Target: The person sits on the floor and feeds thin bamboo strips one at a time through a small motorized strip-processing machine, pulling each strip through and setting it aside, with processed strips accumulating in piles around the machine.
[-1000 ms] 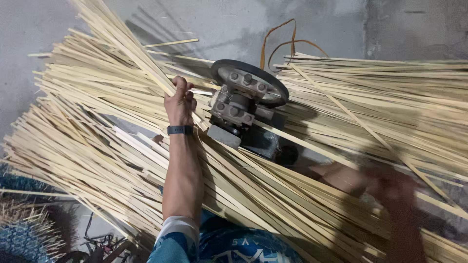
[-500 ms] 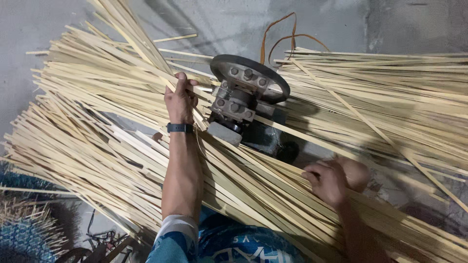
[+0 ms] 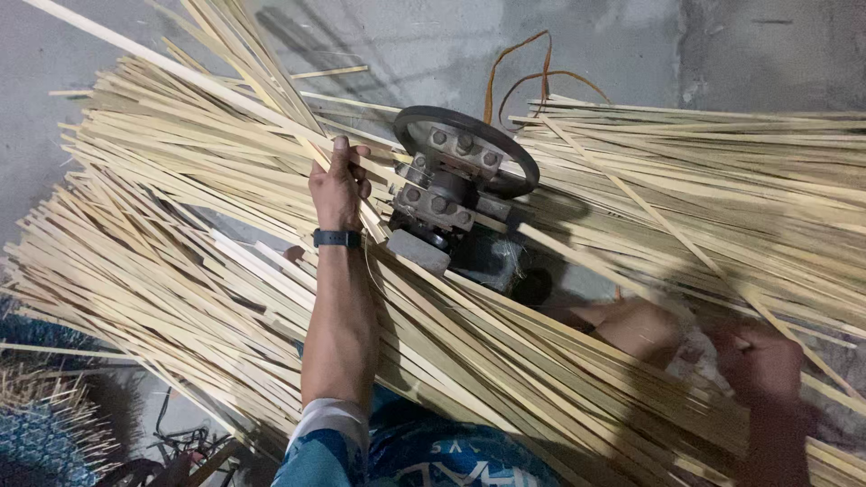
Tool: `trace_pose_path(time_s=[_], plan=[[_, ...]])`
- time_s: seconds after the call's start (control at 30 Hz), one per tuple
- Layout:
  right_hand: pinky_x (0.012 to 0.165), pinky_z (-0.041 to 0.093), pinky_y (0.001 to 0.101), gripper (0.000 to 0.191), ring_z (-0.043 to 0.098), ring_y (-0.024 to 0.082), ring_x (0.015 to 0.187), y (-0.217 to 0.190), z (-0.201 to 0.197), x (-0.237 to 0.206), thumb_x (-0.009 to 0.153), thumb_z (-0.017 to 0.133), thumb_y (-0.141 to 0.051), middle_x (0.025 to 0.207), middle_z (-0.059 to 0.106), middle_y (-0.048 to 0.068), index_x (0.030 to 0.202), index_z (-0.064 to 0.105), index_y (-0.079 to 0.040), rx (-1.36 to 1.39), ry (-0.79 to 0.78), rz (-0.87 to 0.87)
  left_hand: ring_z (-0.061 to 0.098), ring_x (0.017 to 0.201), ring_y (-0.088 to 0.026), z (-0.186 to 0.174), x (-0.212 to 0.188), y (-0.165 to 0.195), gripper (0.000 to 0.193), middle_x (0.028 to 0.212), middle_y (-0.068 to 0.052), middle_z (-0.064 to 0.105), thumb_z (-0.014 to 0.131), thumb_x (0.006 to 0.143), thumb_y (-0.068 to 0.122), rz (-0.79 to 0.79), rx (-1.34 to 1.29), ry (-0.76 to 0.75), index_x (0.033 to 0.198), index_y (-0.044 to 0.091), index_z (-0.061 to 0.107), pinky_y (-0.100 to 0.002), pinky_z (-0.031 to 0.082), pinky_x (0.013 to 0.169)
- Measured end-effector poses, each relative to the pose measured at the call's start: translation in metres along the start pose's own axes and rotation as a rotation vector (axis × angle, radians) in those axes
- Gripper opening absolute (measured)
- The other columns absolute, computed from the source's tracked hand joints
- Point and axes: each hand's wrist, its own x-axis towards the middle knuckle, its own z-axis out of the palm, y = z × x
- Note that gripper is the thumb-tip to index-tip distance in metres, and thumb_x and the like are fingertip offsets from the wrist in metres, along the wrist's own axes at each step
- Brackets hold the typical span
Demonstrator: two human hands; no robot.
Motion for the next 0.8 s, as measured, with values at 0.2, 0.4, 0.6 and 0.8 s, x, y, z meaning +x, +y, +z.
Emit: trace_pose_path(time_s=[0.2,0.4,0.6,0.8], plan=[[0.07,0.059,0.0397,0.034,0.072,0.022,0.066,-0.102,0.019,0.024,0.099,0.063,-0.045,0.08,0.077,0.011,0.101,0.08,-0.016,-0.243,-0.142,-0.138,0.057,0.062,-0.012,-0.013,0.008,0.0,0.041,0.085,-0.007,0.07,0.067,0.1,0.043,0.024,0.006,0.059,0.111,0.004,0.064,-0.026,0.047,0.05],[0.082,0.054,0.0414,0.038,0.068,0.022,0.082,-0.196,0.031,-0.011,0.092,0.064,-0.037,0.096,0.075,0.011,0.113,0.075,-0.006,-0.054,0.339,-0.874,0.048,0.057,-0.015,-0.019,0.012,-0.006,0.05,0.068,-0.001,0.044,0.062,0.101,0.052,0.034,-0.226,0.095,0.108,0.002,0.055,-0.032,0.048,0.048],[0.091,0.05,0.044,0.022,0.07,0.022,0.081,-0.211,0.051,-0.039,0.085,0.077,-0.024,0.089,0.076,0.01,0.099,0.081,-0.008,0.055,-0.147,-0.639,0.053,0.058,-0.013,-0.015,0.006,-0.002,0.053,0.079,-0.006,0.062,0.068,0.094,0.053,0.098,-0.095,0.121,0.105,0.004,0.053,-0.027,0.042,0.041],[0.088,0.055,0.0413,0.009,0.072,0.022,0.084,-0.176,0.076,-0.032,0.083,0.074,-0.017,0.092,0.077,0.007,0.084,0.078,-0.008,0.128,-0.132,-0.626,0.055,0.064,-0.009,-0.005,-0.002,0.004,0.042,0.094,-0.012,0.073,0.077,0.094,0.042,0.038,-0.003,0.062,0.106,0.006,0.058,-0.024,0.044,0.045]])
